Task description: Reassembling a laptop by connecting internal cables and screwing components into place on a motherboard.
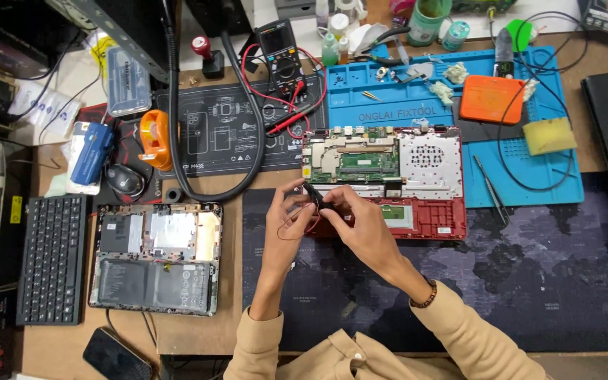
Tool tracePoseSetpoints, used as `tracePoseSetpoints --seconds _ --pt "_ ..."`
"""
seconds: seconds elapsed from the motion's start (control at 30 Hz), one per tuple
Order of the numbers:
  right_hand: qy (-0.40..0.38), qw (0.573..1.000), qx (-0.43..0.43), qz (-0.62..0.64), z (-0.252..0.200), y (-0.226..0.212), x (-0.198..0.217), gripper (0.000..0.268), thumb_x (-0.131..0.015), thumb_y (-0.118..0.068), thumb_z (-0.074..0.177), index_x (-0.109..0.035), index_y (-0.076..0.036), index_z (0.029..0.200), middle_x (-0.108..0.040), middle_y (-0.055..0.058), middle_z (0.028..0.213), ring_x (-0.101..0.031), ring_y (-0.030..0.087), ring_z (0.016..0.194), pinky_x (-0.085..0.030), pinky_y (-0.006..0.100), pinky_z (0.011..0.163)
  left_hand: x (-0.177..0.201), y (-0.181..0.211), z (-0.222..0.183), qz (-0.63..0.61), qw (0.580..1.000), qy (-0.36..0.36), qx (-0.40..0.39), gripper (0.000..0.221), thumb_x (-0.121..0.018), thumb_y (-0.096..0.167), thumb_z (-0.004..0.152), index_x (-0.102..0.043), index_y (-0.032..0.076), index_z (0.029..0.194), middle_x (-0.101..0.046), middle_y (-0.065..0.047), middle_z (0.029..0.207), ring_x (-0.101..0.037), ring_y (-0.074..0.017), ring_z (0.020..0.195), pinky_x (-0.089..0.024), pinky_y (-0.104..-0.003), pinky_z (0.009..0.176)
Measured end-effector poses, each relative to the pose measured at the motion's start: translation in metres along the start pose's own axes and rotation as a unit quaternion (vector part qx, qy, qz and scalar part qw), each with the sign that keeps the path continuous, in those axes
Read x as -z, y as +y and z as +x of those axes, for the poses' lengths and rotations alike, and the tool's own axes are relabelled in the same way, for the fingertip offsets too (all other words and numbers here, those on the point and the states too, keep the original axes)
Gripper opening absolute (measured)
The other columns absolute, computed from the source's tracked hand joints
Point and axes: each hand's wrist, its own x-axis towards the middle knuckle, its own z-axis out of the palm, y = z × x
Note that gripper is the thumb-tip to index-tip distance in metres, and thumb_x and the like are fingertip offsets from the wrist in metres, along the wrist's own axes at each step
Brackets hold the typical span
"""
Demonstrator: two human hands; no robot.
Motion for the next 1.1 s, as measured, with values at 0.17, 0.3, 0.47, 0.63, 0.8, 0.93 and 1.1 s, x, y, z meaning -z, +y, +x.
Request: tracePoseSetpoints --seconds 0.17,0.3,0.47,0.63,0.8,0.93,1.1 --pt "0.052 0.998 0.013 -0.032 -0.005 0.020 0.030 0.016 -0.067 -0.013 0.099 -0.064 -0.012 0.115 -0.078 0.015 0.102 -0.076 0.030 0.100 -0.059 0.043 0.087 -0.041 -0.002 0.010 -0.003 0.999 -0.051 -0.005 0.046 -0.063 0.002 0.096 -0.052 0.009 0.141 -0.068 -0.020 0.109 -0.070 -0.0227 0.097 -0.063 -0.041 0.089" --pt "0.105 0.992 0.035 -0.068 -0.009 0.026 0.065 0.014 -0.068 -0.012 0.099 -0.065 -0.012 0.113 -0.078 0.014 0.100 -0.075 0.031 0.103 -0.059 0.043 0.089 -0.081 -0.003 0.023 0.001 0.995 -0.099 -0.009 0.048 -0.060 0.002 0.097 -0.048 0.007 0.143 -0.065 -0.025 0.112 -0.071 -0.0309 0.101 -0.062 -0.047 0.092" --pt "0.166 0.980 0.036 -0.104 -0.018 0.049 0.123 0.016 -0.073 -0.012 0.096 -0.068 -0.014 0.112 -0.078 0.012 0.098 -0.075 0.031 0.103 -0.059 0.044 0.088 -0.148 -0.003 0.042 0.005 0.987 -0.159 -0.016 0.047 -0.058 0.000 0.098 -0.048 0.002 0.144 -0.062 -0.029 0.113 -0.070 -0.0412 0.105 -0.060 -0.056 0.093" --pt "0.214 0.968 0.023 -0.131 -0.026 0.073 0.182 0.017 -0.072 -0.009 0.098 -0.065 -0.009 0.114 -0.075 0.018 0.097 -0.074 0.036 0.100 -0.059 0.050 0.085 -0.218 -0.015 0.063 0.008 0.973 -0.231 -0.012 0.049 -0.055 -0.002 0.099 -0.049 0.006 0.147 -0.062 -0.025 0.114 -0.070 -0.0407 0.108 -0.060 -0.052 0.094" --pt "0.275 0.950 0.018 -0.149 -0.024 0.096 0.242 0.016 -0.067 -0.002 0.101 -0.061 -0.004 0.116 -0.073 0.021 0.097 -0.073 0.038 0.099 -0.058 0.052 0.083 -0.290 -0.030 0.088 0.016 0.950 -0.308 -0.049 0.060 -0.052 -0.007 0.100 -0.037 0.008 0.156 -0.060 -0.031 0.127 -0.069 -0.0456 0.110 -0.061 -0.052 0.093" --pt "0.304 0.940 0.020 -0.150 -0.015 0.114 0.284 0.015 -0.066 -0.002 0.103 -0.060 -0.003 0.117 -0.072 0.023 0.098 -0.073 0.040 0.097 -0.058 0.054 0.081 -0.341 -0.033 0.102 0.014 0.945 -0.324 -0.041 0.065 -0.052 -0.005 0.099 -0.028 0.002 0.158 -0.057 -0.034 0.131 -0.066 -0.0500 0.113 -0.060 -0.057 0.095" --pt "0.359 0.909 0.009 -0.210 0.006 0.144 0.324 0.014 -0.068 -0.003 0.102 -0.060 -0.002 0.113 -0.071 0.024 0.098 -0.072 0.042 0.090 -0.057 0.051 0.077 -0.389 -0.056 0.126 0.036 0.945 -0.323 -0.027 0.063 -0.055 0.003 0.098 -0.029 -0.005 0.156 -0.059 -0.034 0.126 -0.069 -0.0448 0.108 -0.063 -0.054 0.091"
